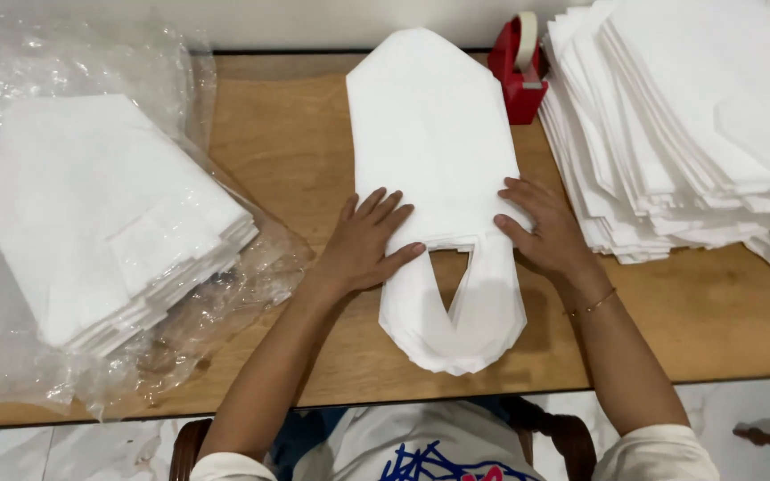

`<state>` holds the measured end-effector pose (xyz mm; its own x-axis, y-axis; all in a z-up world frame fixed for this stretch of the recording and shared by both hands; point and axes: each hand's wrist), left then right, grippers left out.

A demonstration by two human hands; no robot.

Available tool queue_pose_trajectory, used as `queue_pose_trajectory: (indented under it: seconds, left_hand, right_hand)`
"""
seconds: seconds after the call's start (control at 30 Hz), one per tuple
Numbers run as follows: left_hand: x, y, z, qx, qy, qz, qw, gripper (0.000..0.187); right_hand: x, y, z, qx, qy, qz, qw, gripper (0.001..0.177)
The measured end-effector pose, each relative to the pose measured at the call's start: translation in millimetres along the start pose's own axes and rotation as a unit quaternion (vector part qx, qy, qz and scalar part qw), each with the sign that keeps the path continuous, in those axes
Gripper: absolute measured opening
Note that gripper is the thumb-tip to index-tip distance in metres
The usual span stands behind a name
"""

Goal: The person repeatedly folds white plastic shopping bags on a wooden table, aligning the edges and stacking them into a neat pile. The person then places the folded stack into a clear plastic bag and seals it.

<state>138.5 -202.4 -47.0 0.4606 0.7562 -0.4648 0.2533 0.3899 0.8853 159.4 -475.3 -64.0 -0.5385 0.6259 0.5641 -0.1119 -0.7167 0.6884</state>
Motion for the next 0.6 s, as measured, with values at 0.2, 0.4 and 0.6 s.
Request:
queue_pose_trajectory:
  seconds: [0.2,0.4,0.6]
  left_hand:
    - [16,-10,-10,-0.102,-0.027,-0.047,0.993,0.064]
    - [8,0,-12,-0.095,-0.034,-0.012,0.995,0.068]
    - [22,2,-14,-0.074,-0.050,-0.120,0.989,0.055]
  right_hand:
    - [4,-1,-4,0.053,0.015,-0.041,0.998,0.036]
    - [-3,-2,-4,0.048,0.057,-0.073,0.995,0.042]
    - [-3,2,-3,0.067,0.055,-0.034,0.996,0.041]
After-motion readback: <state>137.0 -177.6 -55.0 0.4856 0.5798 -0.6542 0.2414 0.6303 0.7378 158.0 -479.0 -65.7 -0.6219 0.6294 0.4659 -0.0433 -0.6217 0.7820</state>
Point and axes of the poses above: each hand's wrist, its own z-axis towards the middle knuckle, its own y-axis out of the back of the hand, x = y × z, and after that the axes turned 1 degree about -x, right-handed
